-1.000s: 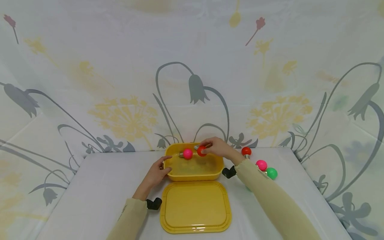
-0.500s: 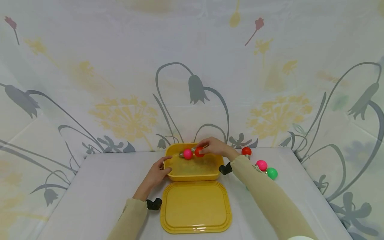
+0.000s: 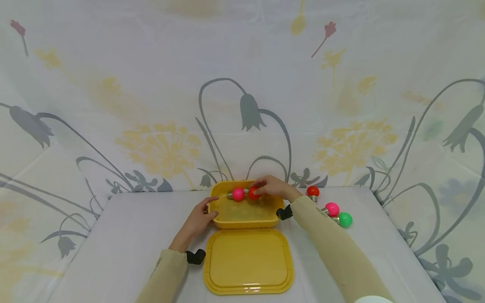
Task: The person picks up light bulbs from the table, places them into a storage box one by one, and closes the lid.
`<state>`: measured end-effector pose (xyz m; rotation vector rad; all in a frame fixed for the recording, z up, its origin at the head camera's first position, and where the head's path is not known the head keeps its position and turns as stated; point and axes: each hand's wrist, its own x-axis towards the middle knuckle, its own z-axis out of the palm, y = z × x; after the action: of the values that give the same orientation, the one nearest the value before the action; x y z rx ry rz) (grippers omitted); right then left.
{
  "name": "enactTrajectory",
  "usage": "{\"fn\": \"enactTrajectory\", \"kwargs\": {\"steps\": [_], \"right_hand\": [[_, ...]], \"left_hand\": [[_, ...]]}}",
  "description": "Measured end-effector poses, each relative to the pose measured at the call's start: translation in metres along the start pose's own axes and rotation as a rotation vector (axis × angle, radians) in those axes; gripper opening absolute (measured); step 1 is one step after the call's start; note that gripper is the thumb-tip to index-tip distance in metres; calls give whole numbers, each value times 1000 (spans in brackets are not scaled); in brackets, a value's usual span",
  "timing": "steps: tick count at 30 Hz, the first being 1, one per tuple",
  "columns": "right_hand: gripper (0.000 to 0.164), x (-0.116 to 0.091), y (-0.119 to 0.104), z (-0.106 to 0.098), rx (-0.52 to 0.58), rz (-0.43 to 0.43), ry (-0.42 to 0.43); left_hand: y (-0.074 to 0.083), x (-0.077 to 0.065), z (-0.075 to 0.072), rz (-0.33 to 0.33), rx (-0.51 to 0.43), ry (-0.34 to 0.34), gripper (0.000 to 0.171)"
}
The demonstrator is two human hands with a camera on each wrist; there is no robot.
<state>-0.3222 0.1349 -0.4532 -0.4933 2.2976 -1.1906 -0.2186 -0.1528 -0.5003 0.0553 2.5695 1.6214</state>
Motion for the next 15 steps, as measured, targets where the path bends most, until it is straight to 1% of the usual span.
{"fn": "enactTrajectory", "kwargs": {"steps": [4,8,11,15], "right_hand": [[34,1,6,-2,-9,5,13],[34,1,9,-2,-8,-19,15],[33,0,11,-2,14,-42,27],[33,-1,11,-1,84,-55,38]], "left_hand": [[1,2,1,1,5,-8,47],[-1,2,0,-4,8,-13,48],[-2,2,-2,-4,4,-18,48],[-3,0,-3,3,-7,-24,47]]}}
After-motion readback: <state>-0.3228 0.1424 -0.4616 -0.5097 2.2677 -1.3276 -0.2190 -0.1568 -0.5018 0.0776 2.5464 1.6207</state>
